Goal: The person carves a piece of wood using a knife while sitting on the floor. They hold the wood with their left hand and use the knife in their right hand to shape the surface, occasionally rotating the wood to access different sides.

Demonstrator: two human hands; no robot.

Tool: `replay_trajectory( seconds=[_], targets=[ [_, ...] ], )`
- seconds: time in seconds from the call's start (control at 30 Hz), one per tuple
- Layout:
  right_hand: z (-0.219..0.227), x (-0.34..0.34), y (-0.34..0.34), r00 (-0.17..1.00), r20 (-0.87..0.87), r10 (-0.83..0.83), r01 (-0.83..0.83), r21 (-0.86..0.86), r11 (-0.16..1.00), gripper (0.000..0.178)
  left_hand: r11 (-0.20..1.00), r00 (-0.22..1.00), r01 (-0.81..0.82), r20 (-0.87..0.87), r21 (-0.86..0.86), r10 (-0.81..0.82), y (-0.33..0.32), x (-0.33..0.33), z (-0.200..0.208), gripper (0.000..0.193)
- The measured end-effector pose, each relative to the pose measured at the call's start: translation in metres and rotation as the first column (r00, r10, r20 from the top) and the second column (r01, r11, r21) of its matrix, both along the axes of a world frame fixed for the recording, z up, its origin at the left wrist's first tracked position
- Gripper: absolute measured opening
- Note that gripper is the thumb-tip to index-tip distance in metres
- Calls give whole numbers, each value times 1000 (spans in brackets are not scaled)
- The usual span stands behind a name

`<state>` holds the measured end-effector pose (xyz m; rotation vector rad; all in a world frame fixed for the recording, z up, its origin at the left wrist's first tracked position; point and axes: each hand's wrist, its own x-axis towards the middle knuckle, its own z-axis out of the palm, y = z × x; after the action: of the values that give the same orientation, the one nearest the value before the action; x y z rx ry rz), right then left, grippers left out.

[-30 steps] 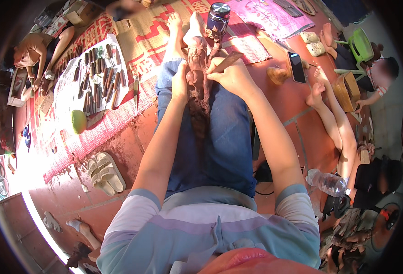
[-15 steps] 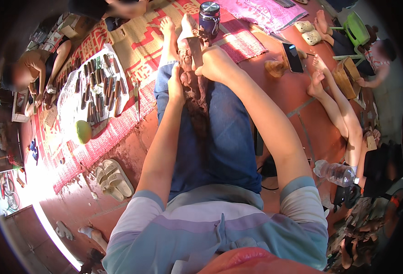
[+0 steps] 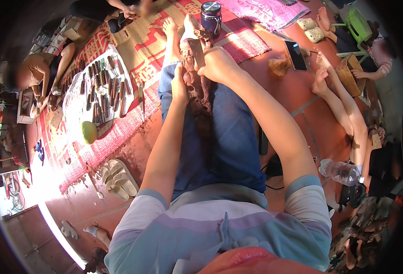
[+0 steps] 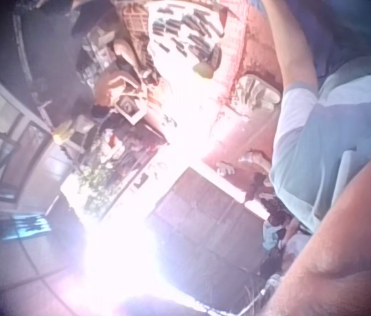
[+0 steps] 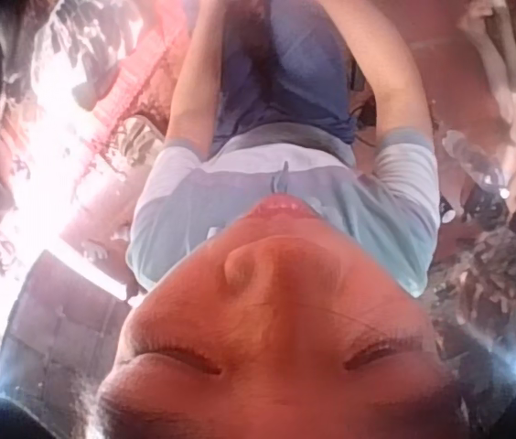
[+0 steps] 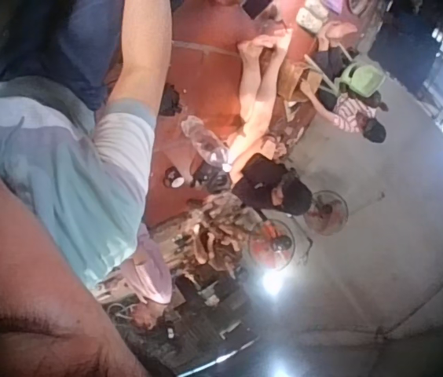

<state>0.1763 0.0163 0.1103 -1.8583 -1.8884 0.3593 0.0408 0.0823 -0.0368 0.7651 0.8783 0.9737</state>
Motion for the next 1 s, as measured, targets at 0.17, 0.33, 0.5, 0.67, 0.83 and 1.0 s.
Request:
replay_trajectory(
  seconds=[0.17, 0.33, 0.5, 0.67, 0.83, 1.0],
  targets=[
    [-38, 21, -1, 983, -98, 158, -132, 233, 963, 13, 996, 998, 37, -38, -84, -40, 1, 4, 7, 45],
    [-34, 25, -6, 954, -228, 197, -141, 238, 961, 13, 997, 998, -60, 11, -41, 60, 5, 7, -1, 40],
    [-34, 29, -31, 831, -508, 227, -195, 117, 974, 9, 992, 986, 115, 124, -43, -108, 2, -1, 3, 33],
    [-37, 40, -20, 849, -487, 203, -134, 173, 976, 9, 995, 993, 75, 101, -66, -69, 3, 3, -1, 35],
    [-40, 40, -24, 768, -595, 238, -208, 120, 971, 10, 995, 996, 49, 85, -91, -42, -3, 4, 12, 42],
    [-42, 37, -19, 790, -569, 227, -140, 192, 971, 10, 996, 993, 73, 96, -44, -68, -2, 3, 13, 40]
  ],
)
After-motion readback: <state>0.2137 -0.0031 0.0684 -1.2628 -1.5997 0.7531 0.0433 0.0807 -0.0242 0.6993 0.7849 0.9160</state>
